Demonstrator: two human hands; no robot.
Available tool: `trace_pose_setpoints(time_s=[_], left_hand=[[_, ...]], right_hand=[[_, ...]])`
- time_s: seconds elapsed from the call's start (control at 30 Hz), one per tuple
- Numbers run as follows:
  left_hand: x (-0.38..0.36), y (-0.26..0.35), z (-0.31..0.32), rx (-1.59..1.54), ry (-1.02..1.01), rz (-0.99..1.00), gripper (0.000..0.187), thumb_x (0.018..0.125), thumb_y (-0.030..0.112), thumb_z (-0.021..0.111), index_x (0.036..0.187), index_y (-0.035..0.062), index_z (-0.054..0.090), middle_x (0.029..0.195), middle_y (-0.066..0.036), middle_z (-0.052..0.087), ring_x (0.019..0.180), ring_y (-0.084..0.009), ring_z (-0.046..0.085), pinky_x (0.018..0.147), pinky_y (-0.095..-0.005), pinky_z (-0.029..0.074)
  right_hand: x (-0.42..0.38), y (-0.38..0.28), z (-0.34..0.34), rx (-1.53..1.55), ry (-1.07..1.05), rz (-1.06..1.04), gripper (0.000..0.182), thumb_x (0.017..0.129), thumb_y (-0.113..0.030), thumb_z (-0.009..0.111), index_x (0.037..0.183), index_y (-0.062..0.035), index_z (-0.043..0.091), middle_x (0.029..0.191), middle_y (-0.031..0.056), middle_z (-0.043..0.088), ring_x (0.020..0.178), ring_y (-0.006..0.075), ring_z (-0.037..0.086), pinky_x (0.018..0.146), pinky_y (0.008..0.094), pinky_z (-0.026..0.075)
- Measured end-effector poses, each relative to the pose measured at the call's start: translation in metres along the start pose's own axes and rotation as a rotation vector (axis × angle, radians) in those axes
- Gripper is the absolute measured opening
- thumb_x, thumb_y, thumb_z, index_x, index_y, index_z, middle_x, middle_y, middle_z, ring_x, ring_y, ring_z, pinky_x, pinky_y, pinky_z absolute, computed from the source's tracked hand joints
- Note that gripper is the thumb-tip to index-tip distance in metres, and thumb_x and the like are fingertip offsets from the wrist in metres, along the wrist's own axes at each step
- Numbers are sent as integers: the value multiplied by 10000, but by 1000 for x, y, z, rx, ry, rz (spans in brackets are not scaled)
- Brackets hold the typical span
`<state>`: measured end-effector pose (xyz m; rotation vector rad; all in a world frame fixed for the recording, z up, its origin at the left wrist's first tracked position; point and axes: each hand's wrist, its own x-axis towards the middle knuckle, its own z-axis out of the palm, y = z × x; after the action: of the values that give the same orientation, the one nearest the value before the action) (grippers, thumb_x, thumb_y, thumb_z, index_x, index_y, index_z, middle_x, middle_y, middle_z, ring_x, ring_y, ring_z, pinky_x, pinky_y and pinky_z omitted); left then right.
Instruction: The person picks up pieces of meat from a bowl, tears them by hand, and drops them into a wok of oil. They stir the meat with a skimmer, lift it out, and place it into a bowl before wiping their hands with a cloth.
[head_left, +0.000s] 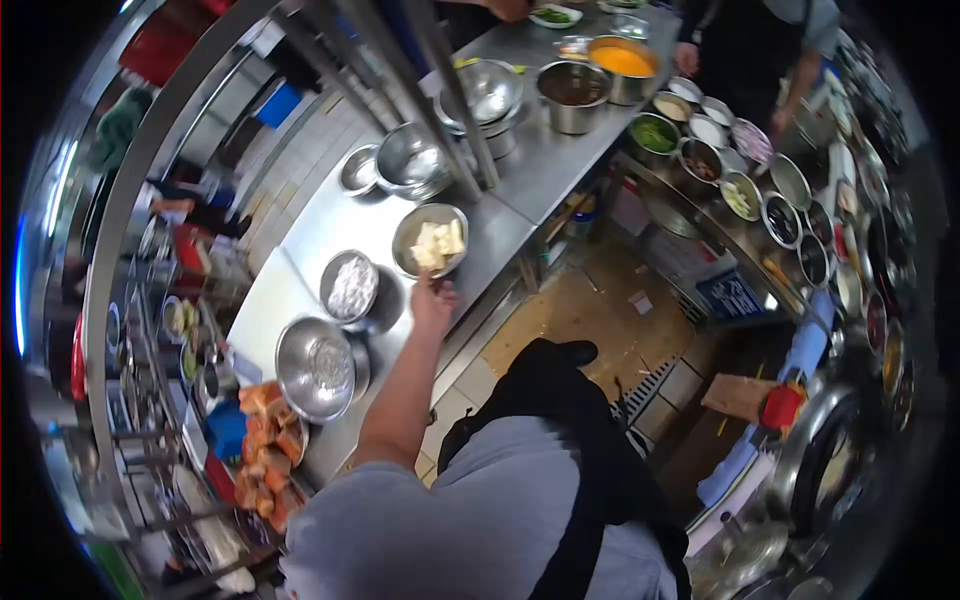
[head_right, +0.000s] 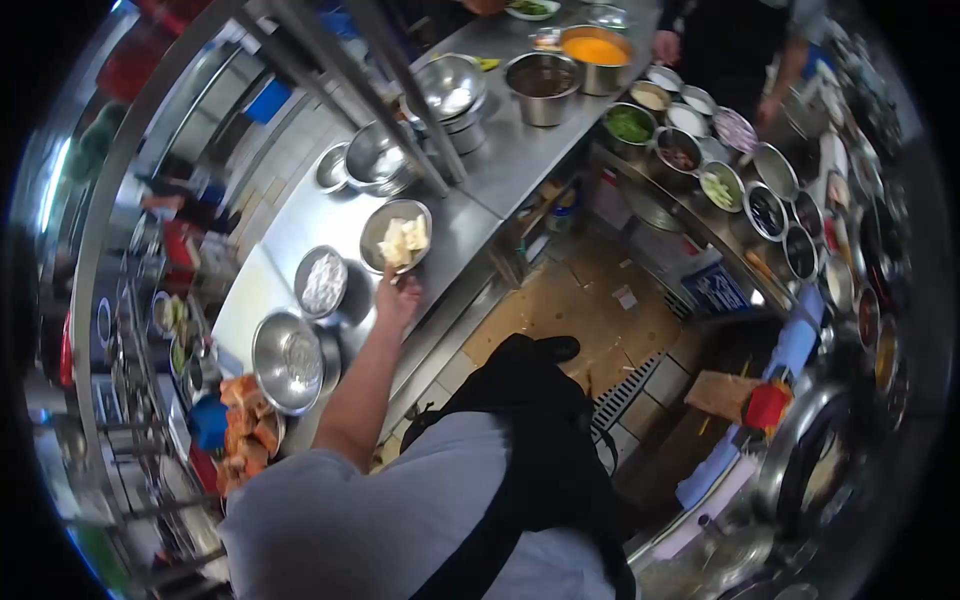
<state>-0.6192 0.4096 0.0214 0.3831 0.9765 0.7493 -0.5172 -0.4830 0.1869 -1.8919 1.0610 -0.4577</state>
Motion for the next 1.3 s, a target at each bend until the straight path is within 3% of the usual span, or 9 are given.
trace_pose_setpoints(time_s=[0.13,0.17,0.27,0.33,0.57,0.77,0.87,1.0,1.3], left_hand=[[1,-8,16,157,-3,290,205,854,101,550,1035,47,470,896,-81,550,586,-136,509,456,-243,405],[-22,-19,29,267,-20,261,228,852,90,548,1062,44,471,903,-76,554,598,-128,518,468,-235,409],[-65,-70,59,516,-188,49,212,851,108,560,1041,50,487,879,-57,554,616,-116,529,496,-231,424],[-89,-115,93,826,-380,-76,188,849,144,585,995,67,497,839,-43,545,610,-109,520,499,-230,426],[-243,-298,243,1246,-1509,-408,209,901,276,541,822,93,480,683,-4,524,589,-81,524,529,-226,444],[-459,-396,278,1091,-2172,-797,132,910,180,509,970,62,513,895,-47,589,727,-119,574,680,-288,500],[-533,-426,273,1268,-2543,-23,224,840,182,606,732,28,484,912,-172,617,682,-195,631,665,-324,491],[-572,-480,262,478,-2634,835,211,797,161,624,750,10,485,1229,-168,513,876,-339,596,742,-388,462],[-540,-500,300,455,-2260,817,184,793,117,632,767,3,490,1178,-222,491,988,-336,542,764,-378,478]], right_hand=[[57,36,-59,421,-289,196,213,869,-269,553,737,-109,507,613,31,500,566,109,508,533,259,431],[0,3,-19,561,134,164,198,936,-271,439,973,-98,529,528,-38,326,331,82,203,276,262,143],[-23,50,-49,1070,100,139,176,924,-213,484,1009,-61,506,604,-8,382,463,55,314,370,201,270],[-53,85,-62,1197,-228,105,189,918,-196,486,1032,-46,502,646,-3,386,522,47,335,422,184,310],[-253,71,-23,376,258,236,523,866,-274,508,1337,-107,354,1014,64,609,660,82,504,573,198,425],[-350,34,6,1063,65,347,238,914,-74,414,1145,-50,464,790,65,548,474,63,361,392,189,290],[-367,17,12,1170,57,344,219,919,-62,400,1126,-28,464,793,78,542,472,72,368,394,186,299],[-364,13,10,1302,101,349,201,917,-45,390,1101,-10,463,820,83,540,492,75,385,408,191,320],[-319,11,-22,1383,77,435,157,895,0,393,1040,-49,423,819,115,516,491,73,373,383,174,299]])
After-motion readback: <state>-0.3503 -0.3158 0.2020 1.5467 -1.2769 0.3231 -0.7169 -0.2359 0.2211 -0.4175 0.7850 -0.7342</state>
